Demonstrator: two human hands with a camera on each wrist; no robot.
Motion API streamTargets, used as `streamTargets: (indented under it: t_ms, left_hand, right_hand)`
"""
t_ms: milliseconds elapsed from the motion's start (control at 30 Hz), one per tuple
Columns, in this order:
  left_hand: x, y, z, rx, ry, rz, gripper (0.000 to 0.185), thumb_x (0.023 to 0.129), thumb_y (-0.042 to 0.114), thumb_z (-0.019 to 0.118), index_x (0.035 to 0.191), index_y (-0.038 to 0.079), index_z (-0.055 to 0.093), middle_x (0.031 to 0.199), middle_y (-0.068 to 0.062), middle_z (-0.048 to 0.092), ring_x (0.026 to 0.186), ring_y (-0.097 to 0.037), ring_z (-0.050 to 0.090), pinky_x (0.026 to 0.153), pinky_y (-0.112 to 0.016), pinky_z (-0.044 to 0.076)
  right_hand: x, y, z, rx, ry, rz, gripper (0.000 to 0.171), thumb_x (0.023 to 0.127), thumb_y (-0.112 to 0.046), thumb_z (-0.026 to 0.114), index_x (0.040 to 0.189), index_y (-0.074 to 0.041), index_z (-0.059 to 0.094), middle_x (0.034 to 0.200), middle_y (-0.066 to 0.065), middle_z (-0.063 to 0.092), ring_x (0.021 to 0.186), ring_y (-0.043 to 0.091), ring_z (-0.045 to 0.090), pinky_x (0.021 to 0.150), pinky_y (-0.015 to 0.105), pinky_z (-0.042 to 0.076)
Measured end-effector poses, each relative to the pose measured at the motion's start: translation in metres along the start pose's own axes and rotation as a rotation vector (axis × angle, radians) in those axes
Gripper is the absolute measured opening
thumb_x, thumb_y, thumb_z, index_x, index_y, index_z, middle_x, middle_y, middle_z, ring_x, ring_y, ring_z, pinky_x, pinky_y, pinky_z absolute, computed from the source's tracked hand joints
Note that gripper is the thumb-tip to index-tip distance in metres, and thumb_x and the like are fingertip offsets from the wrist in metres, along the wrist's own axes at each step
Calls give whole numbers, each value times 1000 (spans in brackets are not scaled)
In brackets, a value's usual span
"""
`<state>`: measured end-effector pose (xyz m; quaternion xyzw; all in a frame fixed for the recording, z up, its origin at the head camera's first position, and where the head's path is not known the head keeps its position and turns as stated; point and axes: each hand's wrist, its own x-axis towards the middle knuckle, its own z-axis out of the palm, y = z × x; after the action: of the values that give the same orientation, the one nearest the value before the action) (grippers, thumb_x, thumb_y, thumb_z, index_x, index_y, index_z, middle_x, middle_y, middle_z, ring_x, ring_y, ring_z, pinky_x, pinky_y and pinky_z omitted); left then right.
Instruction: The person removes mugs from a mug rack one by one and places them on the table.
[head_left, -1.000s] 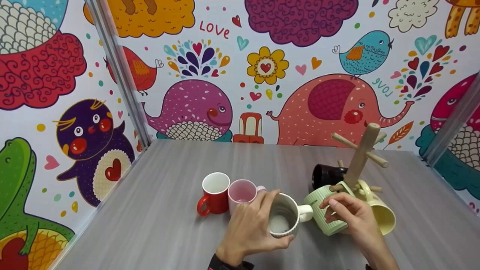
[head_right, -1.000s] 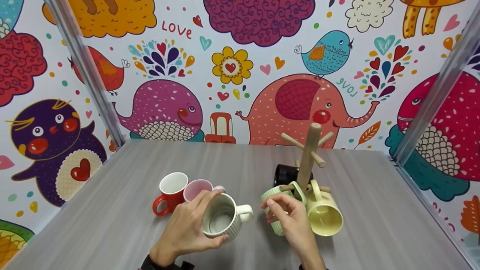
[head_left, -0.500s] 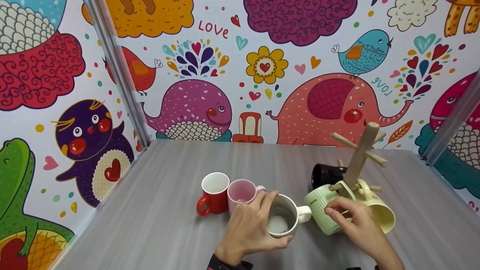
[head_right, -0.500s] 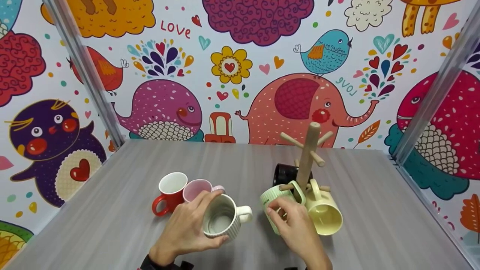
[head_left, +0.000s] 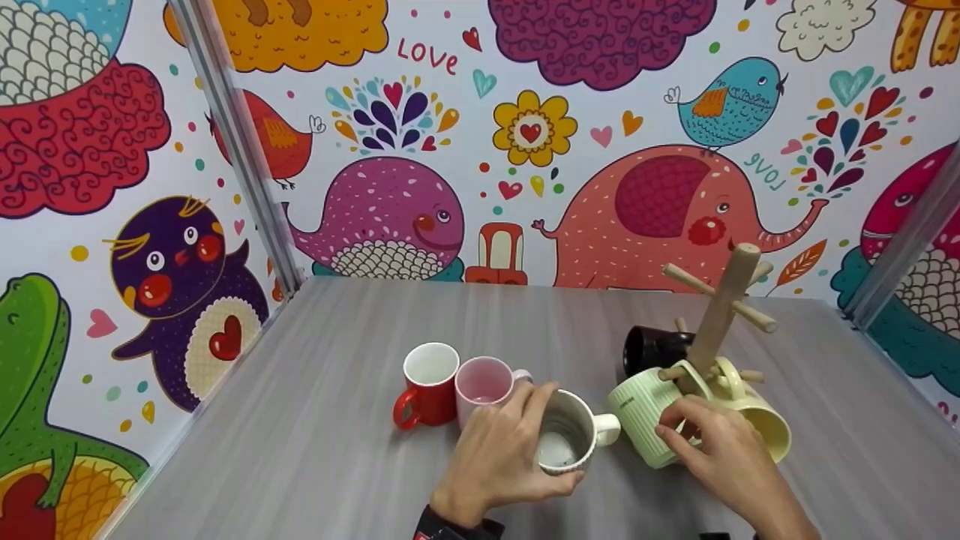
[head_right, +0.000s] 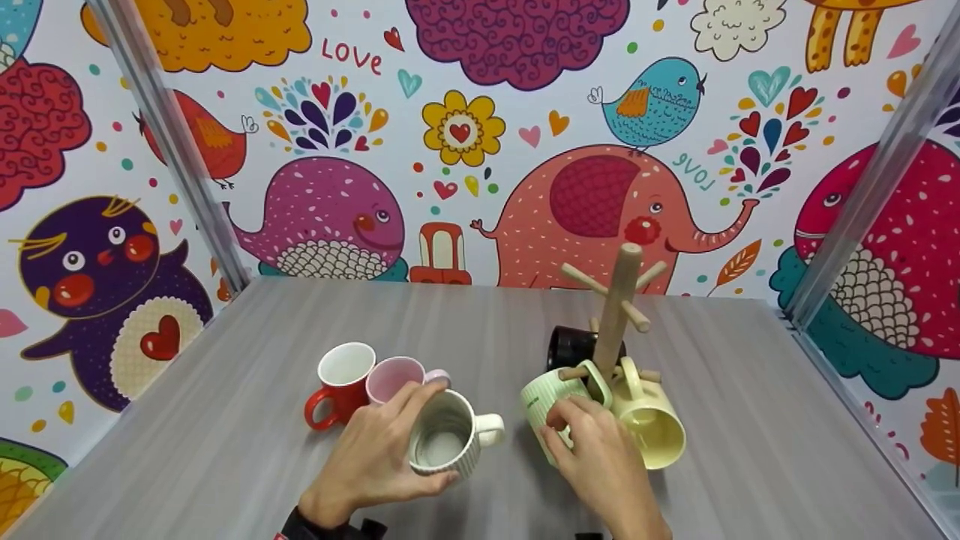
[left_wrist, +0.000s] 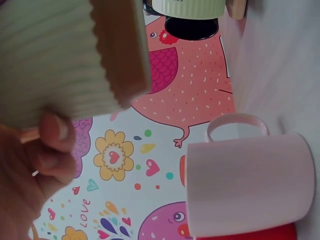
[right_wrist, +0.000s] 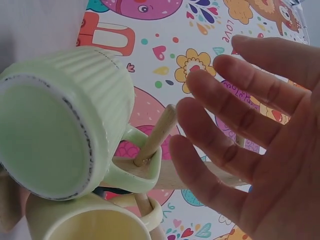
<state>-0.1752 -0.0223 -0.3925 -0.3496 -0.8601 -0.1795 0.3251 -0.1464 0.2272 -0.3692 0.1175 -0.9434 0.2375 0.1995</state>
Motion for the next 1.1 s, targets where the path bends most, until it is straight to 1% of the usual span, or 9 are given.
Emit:
streamTargets:
  t_ms: [200,367,533,700,933,1100]
  left_hand:
    - [-1,-1,2,4,-33,-18,73,65,64,59,116,12,52,94,1,55,67,-10,55,61,-22,48]
    - [-2,-5,5,12,-64,-33,74,65,63,61,117,12,52,98,-2,56,69,-11,56,63,-23,49]
    - [-4,-9,10,33,-86,-47,76,65,63,61,118,10,52,105,-6,56,71,-13,57,65,-25,50]
    - [-6,-11,14,31,-113,-64,76,65,62,62,120,9,52,112,-8,57,74,-14,59,69,-27,51]
    - [-7,-13,19,47,-92,-53,77,63,60,64,118,9,52,111,-9,56,71,-15,59,65,-27,51]
    - [-9,-14,23,53,-97,-55,78,64,60,65,120,8,51,113,-10,57,73,-16,60,67,-27,51]
  right_hand:
    - [1,-2,-2,-53,-17,46,21,74,-10,73,70,-22,56,66,-14,50,60,5,50,56,27,43]
    - [2,-3,-2,-48,-26,57,20,74,-10,73,70,-22,56,66,-14,50,61,5,50,56,27,43]
    - [2,-3,-3,-42,-30,64,19,75,-10,73,71,-21,57,67,-13,51,62,7,50,57,27,43]
    - [1,-3,-3,-36,-24,59,20,75,-10,73,71,-22,57,66,-14,50,63,8,51,57,27,43]
    - [1,-4,-3,-31,-4,24,23,74,-8,73,70,-24,56,65,-17,49,62,3,48,58,26,43]
    - [1,-4,-2,-29,-5,26,23,74,-8,73,69,-24,56,66,-17,49,62,3,49,58,26,43]
